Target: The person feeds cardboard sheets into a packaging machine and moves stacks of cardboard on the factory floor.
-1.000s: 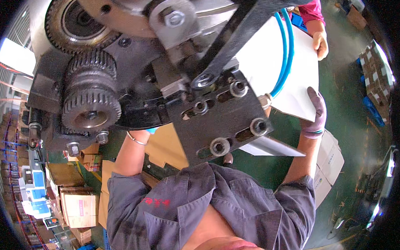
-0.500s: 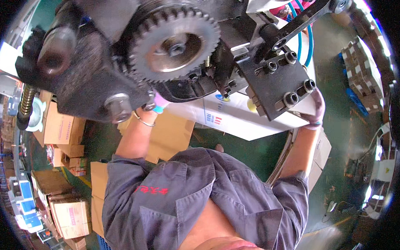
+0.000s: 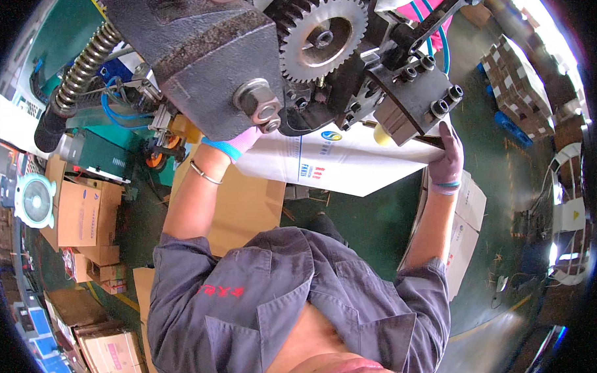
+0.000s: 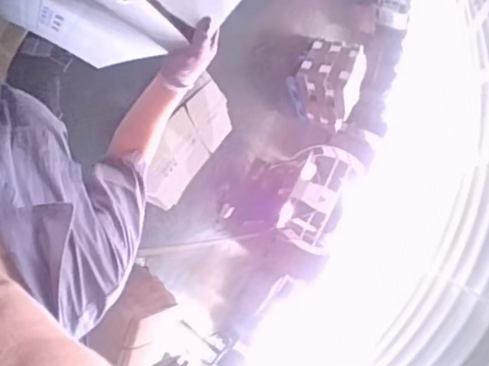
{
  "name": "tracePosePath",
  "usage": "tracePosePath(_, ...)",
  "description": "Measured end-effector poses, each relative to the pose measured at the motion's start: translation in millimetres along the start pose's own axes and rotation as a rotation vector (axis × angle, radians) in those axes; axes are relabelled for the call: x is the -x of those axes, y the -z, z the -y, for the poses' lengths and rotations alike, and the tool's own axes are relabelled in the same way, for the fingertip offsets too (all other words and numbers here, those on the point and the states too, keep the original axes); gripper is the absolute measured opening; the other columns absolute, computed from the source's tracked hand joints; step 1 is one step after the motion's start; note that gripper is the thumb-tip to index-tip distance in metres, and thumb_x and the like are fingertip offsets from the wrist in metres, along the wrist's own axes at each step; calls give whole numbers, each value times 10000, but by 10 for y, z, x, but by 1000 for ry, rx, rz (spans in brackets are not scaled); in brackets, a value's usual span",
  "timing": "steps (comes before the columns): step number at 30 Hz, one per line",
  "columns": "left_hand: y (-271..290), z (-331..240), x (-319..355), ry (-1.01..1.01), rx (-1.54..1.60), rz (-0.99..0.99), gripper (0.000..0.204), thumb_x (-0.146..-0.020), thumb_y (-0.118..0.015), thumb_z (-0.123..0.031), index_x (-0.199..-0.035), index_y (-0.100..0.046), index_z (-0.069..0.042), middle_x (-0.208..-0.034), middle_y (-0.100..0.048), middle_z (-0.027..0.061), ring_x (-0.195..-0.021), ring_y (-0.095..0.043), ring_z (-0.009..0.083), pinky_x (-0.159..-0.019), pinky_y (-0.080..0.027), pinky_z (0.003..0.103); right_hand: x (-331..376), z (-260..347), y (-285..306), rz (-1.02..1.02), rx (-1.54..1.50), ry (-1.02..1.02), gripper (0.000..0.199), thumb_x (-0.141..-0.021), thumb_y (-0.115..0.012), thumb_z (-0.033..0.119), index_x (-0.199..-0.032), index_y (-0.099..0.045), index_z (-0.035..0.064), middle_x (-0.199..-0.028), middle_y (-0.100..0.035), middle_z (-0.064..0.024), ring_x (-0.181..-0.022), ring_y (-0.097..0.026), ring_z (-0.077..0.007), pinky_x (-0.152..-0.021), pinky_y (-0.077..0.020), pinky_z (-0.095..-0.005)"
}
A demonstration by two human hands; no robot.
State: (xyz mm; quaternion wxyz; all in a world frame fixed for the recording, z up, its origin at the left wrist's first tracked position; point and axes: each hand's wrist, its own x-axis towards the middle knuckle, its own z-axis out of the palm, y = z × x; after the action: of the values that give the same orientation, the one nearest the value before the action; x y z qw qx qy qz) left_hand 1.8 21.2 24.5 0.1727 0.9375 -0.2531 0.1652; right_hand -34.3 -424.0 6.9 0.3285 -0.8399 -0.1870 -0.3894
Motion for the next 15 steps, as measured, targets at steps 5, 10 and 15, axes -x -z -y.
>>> tracePosePath(5,-43,71,14,-12,-81,53,439,-907,-502,-274,-1299,-480,-78,-1373,-434,186,-1293,-356,353,-1101,-231,459,1,-59,-31,8,-73,-36,473,-661,-442,-111,-1088,-618,-10,-1112,-604,-224,-1031,-589,-363,-911,-451,-383)
tracePosePath(10,-92,208,81,22,-179,164,439,-895,-516,-280,-1285,-498,-78,-1356,-463,163,-1276,-382,345,-1094,-246,456,-39,56,-54,-37,16,68,384,-717,-465,-81,-1068,-606,-15,-1126,-598,-239,-1001,-600,-384,-889,-462,-387)
tracePosePath(15,26,57,-6,172,130,115,452,-830,-586,-329,-1218,-536,-103,-1263,-531,143,-1173,-468,328,-1018,-317,448,-107,198,-73,-38,18,66,311,-801,-490,-11,-1093,-598,2,-1145,-598,-222,-1024,-602,-348,-909,-450,-371)
